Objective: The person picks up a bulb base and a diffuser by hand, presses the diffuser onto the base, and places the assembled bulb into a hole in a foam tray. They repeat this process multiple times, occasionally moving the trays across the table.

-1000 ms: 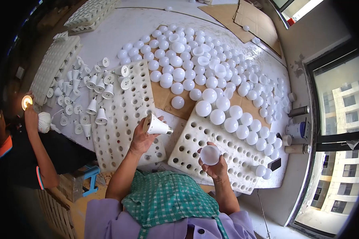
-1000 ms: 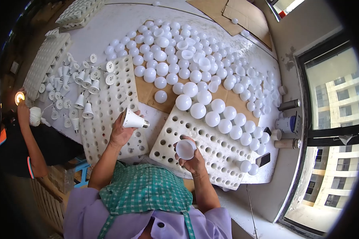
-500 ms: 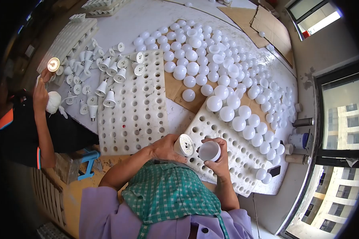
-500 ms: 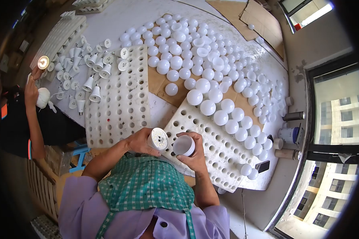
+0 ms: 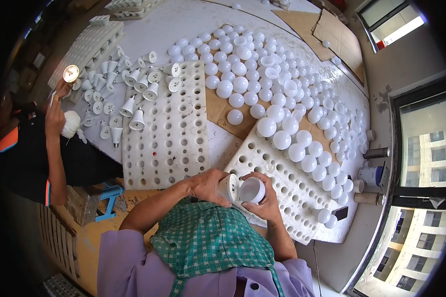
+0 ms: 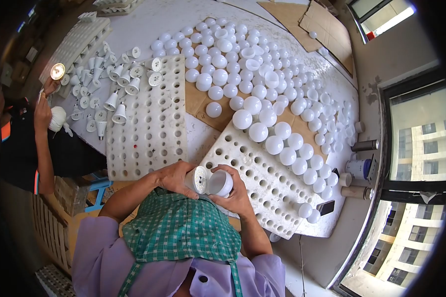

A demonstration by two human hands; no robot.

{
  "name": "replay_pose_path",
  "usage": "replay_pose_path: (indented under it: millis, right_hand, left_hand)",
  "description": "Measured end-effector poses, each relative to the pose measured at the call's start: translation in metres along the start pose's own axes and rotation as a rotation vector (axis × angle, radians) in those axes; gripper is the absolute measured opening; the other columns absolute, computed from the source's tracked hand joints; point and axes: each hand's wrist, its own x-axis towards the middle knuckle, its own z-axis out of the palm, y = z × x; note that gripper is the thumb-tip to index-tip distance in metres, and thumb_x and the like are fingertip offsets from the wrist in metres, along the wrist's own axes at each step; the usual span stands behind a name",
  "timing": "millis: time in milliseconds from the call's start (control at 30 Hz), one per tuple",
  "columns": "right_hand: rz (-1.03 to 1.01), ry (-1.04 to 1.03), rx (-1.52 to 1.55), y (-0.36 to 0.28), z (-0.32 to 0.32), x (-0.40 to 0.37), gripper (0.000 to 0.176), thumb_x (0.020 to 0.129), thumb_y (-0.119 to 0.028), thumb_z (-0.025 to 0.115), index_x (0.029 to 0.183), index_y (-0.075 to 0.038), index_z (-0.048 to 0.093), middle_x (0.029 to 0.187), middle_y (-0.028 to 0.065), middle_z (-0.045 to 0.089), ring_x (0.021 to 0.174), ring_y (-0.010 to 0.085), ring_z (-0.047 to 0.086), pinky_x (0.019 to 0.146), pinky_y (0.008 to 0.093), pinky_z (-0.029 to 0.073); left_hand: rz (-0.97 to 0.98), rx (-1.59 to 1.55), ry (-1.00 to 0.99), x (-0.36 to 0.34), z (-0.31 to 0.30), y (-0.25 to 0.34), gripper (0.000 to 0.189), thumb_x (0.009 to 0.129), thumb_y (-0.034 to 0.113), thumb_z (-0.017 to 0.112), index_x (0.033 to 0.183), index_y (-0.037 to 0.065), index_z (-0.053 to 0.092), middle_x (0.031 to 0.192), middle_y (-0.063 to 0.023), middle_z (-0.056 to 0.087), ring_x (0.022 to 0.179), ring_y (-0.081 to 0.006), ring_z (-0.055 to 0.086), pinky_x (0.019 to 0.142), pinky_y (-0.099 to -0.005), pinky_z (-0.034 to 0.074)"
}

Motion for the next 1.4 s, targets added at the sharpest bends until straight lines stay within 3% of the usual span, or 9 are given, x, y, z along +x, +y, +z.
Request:
replay_pose_path:
  millis: [200,300,633,833,1000,1233,1300,1367,1400]
  right_hand:
    - [-0.029,-0.2,-0.451,-0.012,0.001,0.004,0.083,0.064,-0.023,0.084,0.132,-0.004,0.041,0.123,0.0182,0.054,0.11,0.0336,0.057,0.093,0.0411,0.047]
    - [-0.03,-0.28,-0.597,-0.021,0.004,0.006,0.084,0.067,-0.025,0.082,0.135,-0.003,0.037,0.124,0.0217,0.052,0.11,0.0377,0.056,0.092,0.0441,0.048]
    - [-0.059,-0.364,-0.631,-0.017,0.015,0.007,0.082,0.069,-0.022,0.08,0.134,-0.001,0.035,0.125,0.0226,0.05,0.11,0.0383,0.055,0.092,0.0431,0.049]
    - [-0.386,-0.167,-0.507,-0.005,0.027,0.012,0.075,0.059,-0.012,0.083,0.123,-0.001,0.046,0.118,0.0174,0.052,0.105,0.0354,0.054,0.092,0.0414,0.047]
    - [-0.608,-0.088,-0.398,0.003,0.029,0.007,0.061,0.057,-0.013,0.085,0.109,0.0,0.055,0.106,0.0142,0.055,0.094,0.0288,0.053,0.081,0.0382,0.046]
    - [-0.57,-0.008,-0.312,0.008,0.027,0.001,0.049,0.058,-0.011,0.084,0.097,-0.001,0.056,0.097,0.0131,0.055,0.089,0.028,0.054,0.078,0.0376,0.046]
    - [-0.534,-0.061,-0.338,0.017,0.02,0.0,0.057,0.058,-0.009,0.082,0.105,-0.002,0.051,0.104,0.0156,0.053,0.095,0.0298,0.053,0.082,0.0392,0.046]
    - [-0.465,0.007,-0.304,0.021,0.02,-0.001,0.063,0.058,-0.008,0.081,0.111,-0.003,0.048,0.109,0.0171,0.05,0.099,0.0308,0.052,0.085,0.0399,0.045]
    - [-0.4,0.059,-0.255,0.023,0.018,-0.003,0.069,0.058,-0.007,0.08,0.116,-0.004,0.044,0.114,0.0186,0.047,0.103,0.0318,0.05,0.088,0.0406,0.045]
  left_hand:
    - [-0.096,0.132,-0.098,-0.002,-0.008,0.012,0.067,0.059,0.038,0.087,0.105,-0.004,0.062,0.096,-0.0163,0.068,0.09,-0.023,0.066,0.081,-0.0336,0.051]
    - [-0.173,0.237,-0.119,-0.002,-0.007,0.021,0.064,0.056,0.04,0.087,0.096,-0.005,0.064,0.089,-0.017,0.069,0.083,-0.0241,0.068,0.075,-0.0337,0.052]
    - [-0.18,0.366,-0.161,-0.003,-0.004,0.024,0.063,0.054,0.039,0.087,0.093,-0.006,0.066,0.088,-0.0199,0.069,0.08,-0.0279,0.069,0.075,-0.034,0.053]
    - [-0.164,0.34,-0.154,-0.002,0.0,0.03,0.07,0.052,0.049,0.085,0.089,-0.008,0.066,0.084,-0.0206,0.068,0.078,-0.0283,0.068,0.074,-0.0355,0.054]
    - [-0.251,0.373,-0.229,0.001,0.006,0.04,0.077,0.051,0.054,0.086,0.091,-0.008,0.066,0.084,-0.0196,0.069,0.077,-0.0284,0.068,0.075,-0.0349,0.054]
    - [-0.217,0.425,-0.218,0.01,0.017,0.036,0.076,0.049,0.058,0.086,0.082,-0.007,0.065,0.078,-0.0176,0.068,0.072,-0.0261,0.068,0.07,-0.0354,0.054]
    - [-0.213,0.436,-0.217,0.015,0.017,0.035,0.074,0.05,0.057,0.086,0.08,-0.007,0.065,0.077,-0.0165,0.068,0.071,-0.0242,0.068,0.068,-0.0349,0.054]
    - [-0.411,0.205,-0.289,0.024,0.015,0.035,0.067,0.057,0.051,0.086,0.084,-0.006,0.065,0.076,-0.0136,0.068,0.069,-0.0201,0.068,0.062,-0.0325,0.053]
    - [-0.381,0.224,-0.335,0.03,0.014,0.031,0.067,0.057,0.051,0.086,0.084,-0.006,0.065,0.076,-0.0136,0.068,0.069,-0.0201,0.068,0.062,-0.0325,0.053]
